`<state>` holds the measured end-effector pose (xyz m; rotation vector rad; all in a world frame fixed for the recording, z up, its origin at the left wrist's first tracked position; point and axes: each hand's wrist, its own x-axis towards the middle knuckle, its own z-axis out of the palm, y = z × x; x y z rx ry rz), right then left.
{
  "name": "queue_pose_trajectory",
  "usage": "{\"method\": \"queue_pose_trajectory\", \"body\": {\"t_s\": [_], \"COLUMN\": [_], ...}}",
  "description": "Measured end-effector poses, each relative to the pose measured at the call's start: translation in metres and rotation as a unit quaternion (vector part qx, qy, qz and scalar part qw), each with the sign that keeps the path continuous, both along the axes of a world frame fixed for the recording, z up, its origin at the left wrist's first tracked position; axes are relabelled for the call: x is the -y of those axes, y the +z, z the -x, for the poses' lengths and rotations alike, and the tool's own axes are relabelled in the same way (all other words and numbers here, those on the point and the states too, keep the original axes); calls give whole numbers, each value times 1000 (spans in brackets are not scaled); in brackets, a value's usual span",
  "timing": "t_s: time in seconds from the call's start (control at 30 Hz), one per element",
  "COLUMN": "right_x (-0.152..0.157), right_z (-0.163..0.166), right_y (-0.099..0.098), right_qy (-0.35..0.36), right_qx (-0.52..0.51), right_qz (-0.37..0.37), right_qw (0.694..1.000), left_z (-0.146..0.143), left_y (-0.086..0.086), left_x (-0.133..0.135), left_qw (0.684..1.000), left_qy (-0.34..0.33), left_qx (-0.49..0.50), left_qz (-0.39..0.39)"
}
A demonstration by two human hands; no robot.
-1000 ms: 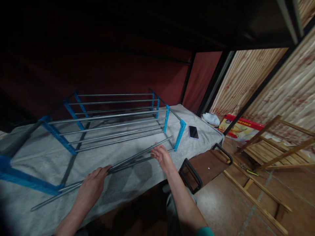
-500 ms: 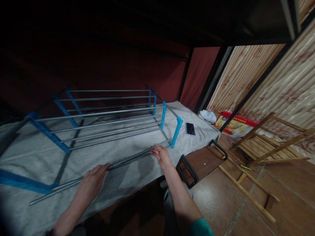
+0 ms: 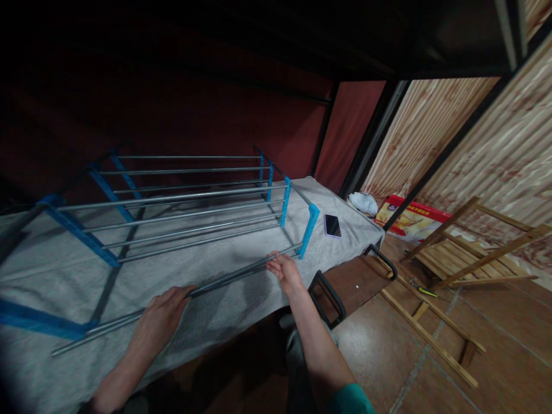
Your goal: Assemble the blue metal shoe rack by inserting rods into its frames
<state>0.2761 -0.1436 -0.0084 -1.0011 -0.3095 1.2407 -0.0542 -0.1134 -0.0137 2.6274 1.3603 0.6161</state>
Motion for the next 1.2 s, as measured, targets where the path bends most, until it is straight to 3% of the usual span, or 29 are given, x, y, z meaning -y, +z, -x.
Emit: {"method": "queue_pose_trajectory", "body": {"t_s": [0.17, 0.53, 0.67, 0.77, 0.83, 0.9, 1.07, 1.2], "right_x": [1, 3, 12, 22, 23, 17, 3, 4], "right_z": [-1, -2, -19, -43, -60, -72, -72, -68], "right_y": [0, 1, -5, -15, -21, -26, -31, -32], "right_qy": [-1, -15, -161, -302, -341, -318, -202, -214], "right_qx": [-3, 37, 169, 284, 330, 356, 365, 381], "right_qz": [-1, 13, 48, 58, 84, 90, 38, 44], "right_qw": [1000, 999, 971, 908, 876, 874, 908, 899], "left_z": [0, 2, 0, -4, -9, -12, -15, -17], "left_y": [1, 3, 7, 16, 22, 26, 33, 40], "left_x": [1, 1, 5, 15, 22, 25, 31, 34], "left_qw": [1000, 990, 984, 982, 982, 983, 984, 985], "left_qy": [-5, -42, -37, -21, -6, 3, 20, 17], "left_qx": [-9, -4, -19, -32, -49, -61, -78, -69], "left_qz": [-18, -138, -171, -185, -181, -172, -158, -154]}}
